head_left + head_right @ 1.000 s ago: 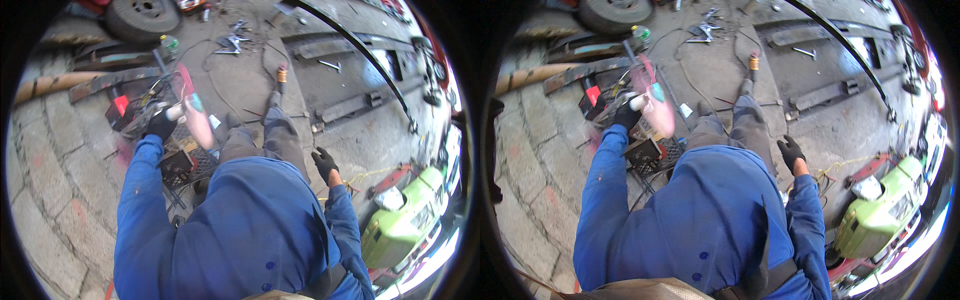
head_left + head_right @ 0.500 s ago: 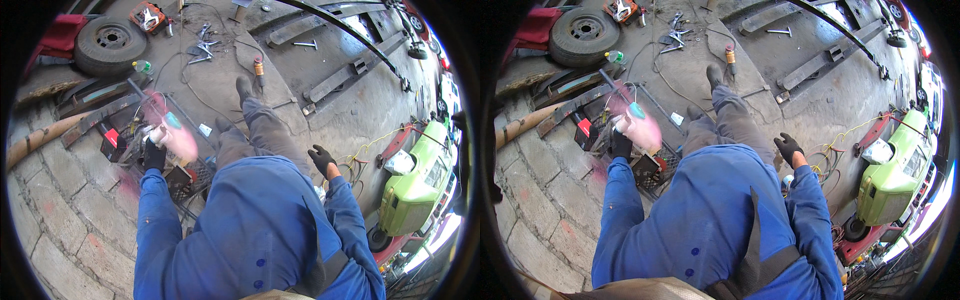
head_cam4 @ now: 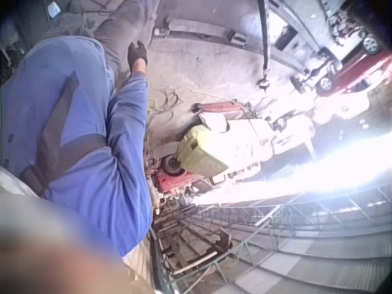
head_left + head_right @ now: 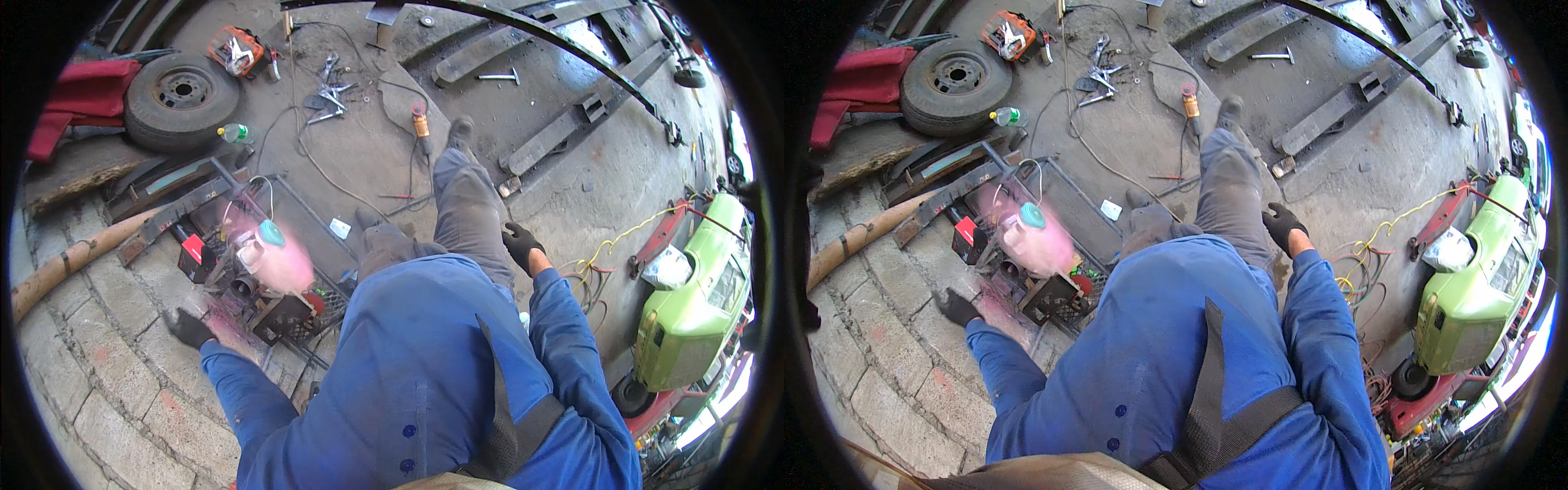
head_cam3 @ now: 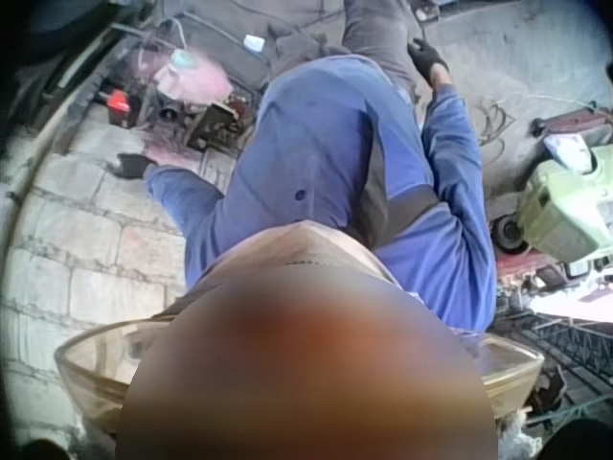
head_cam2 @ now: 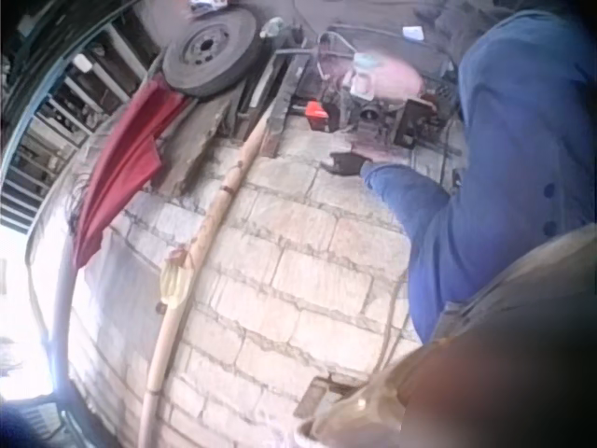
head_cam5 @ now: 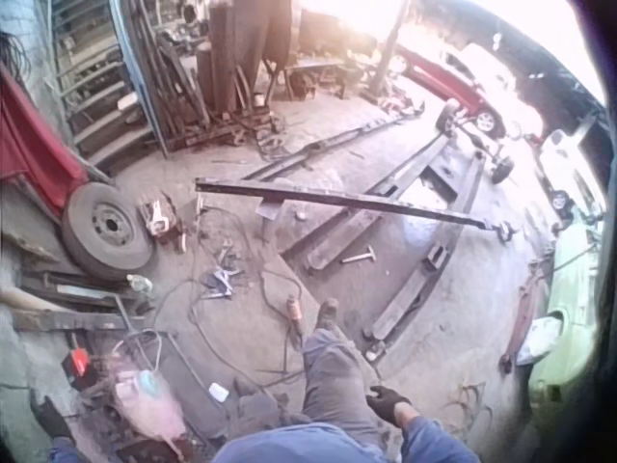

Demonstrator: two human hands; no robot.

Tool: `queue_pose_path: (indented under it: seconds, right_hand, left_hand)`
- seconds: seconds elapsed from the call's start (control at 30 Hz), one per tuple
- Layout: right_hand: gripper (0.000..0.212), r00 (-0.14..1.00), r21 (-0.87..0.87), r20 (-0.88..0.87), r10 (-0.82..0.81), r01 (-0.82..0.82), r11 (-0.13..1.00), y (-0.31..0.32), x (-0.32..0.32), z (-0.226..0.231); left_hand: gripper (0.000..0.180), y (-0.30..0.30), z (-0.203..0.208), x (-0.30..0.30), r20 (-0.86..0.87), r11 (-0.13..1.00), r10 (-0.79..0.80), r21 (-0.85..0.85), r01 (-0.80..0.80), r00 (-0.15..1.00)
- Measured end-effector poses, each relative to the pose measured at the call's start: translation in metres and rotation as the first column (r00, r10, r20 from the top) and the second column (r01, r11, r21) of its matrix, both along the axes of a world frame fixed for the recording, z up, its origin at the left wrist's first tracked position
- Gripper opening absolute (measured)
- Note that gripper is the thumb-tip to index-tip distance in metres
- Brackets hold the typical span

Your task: The person prepares and uses a welding torch to heat and weld a curved metal frame. They connect hoses to gas cylinders, ignite the torch, and apply heat along the frame while occasionally tapping it with a hammer.

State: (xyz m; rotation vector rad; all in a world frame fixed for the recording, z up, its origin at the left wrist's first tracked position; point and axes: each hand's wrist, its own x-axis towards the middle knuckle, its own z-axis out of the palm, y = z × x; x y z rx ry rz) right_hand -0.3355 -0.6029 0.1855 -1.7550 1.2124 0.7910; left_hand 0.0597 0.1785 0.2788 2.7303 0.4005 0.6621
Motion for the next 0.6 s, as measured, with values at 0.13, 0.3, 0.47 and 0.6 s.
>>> queue_pose_path:
  seconds: [0.13, 0.3, 0.47, 0.6]
  right_hand:
    - [0.073, 0.999, 0.062, -0.036, 0.022, -0.020, 0.998, -0.055, 0.021, -0.012]
    - [0.077, 0.996, 0.001, 0.073, 0.044, -0.044, 0.999, -0.145, 0.046, -0.036]
    - [0.072, 0.984, 0.050, 0.107, -0.145, 0.140, 0.989, -0.263, 0.031, -0.035]
    - [0.071, 0.948, -0.079, 0.084, -0.308, 0.315, 0.946, -0.338, -0.026, -0.010]
  left_hand:
    - [0.050, -0.039, 0.114, 0.046, 0.218, 0.991, 0.065, 0.100, -0.089, 0.974]
    - [0.045, -0.225, 0.225, 0.112, 0.489, 0.989, -0.114, 0.134, 0.055, 0.865]
    - [0.041, -0.508, 0.222, 0.190, 0.408, 0.893, -0.447, 0.142, 0.428, 0.796]
    - [0.042, -0.708, 0.150, 0.219, 0.070, 0.464, -0.886, 0.174, 0.869, 0.459]
